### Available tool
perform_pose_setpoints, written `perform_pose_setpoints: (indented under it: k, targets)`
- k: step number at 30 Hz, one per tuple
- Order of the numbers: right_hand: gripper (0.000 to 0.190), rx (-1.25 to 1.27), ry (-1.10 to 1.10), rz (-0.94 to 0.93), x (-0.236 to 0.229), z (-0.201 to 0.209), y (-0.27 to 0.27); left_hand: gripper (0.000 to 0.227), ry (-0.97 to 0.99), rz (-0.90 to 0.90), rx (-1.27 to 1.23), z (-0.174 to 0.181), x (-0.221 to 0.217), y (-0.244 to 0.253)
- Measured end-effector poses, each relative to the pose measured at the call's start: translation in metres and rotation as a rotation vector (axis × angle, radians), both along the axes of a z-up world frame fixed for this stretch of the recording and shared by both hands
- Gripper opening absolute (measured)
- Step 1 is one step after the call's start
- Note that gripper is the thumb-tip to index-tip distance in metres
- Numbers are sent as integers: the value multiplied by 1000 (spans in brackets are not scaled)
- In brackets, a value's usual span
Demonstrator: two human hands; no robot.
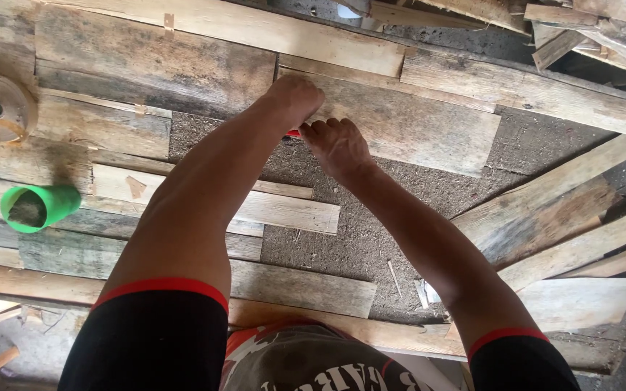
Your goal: Applying and trimming wood veneer on a surface.
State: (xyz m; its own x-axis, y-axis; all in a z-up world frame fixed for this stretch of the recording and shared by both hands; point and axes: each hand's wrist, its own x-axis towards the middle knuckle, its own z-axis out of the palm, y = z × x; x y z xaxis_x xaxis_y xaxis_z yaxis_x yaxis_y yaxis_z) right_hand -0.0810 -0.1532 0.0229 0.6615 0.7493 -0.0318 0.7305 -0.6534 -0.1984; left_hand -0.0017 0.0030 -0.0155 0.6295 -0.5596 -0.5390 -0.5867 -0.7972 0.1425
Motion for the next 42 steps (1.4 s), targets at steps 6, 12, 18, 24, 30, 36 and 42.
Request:
perform_pose_setpoints:
  k: [6, 12, 18, 24, 30, 36, 42]
  targets:
    - [29, -18, -49, 1, -3, -5, 5, 12, 75, 16, 43, 18, -1, 0]
    - [23, 23, -3, -8, -2, -9, 0, 9, 72, 37, 56, 7, -1, 0]
    - [17, 52, -47, 7, -2, -15, -6, 8, 72, 41, 40, 7, 0, 0]
    - [18, 78, -45, 2, -3, -21, -6, 11, 78, 12, 77, 13, 0, -1]
    - [23, 56, 6, -1, -2, -13, -2, 15, 77, -38, 103, 13, 2, -1]
    - [34, -74, 22, 38, -2, 8, 5, 10, 69, -1, 71, 23, -1, -2]
    - [27, -216, 121, 7, -6, 12, 15, 17, 71, 41, 48, 6, -1, 0]
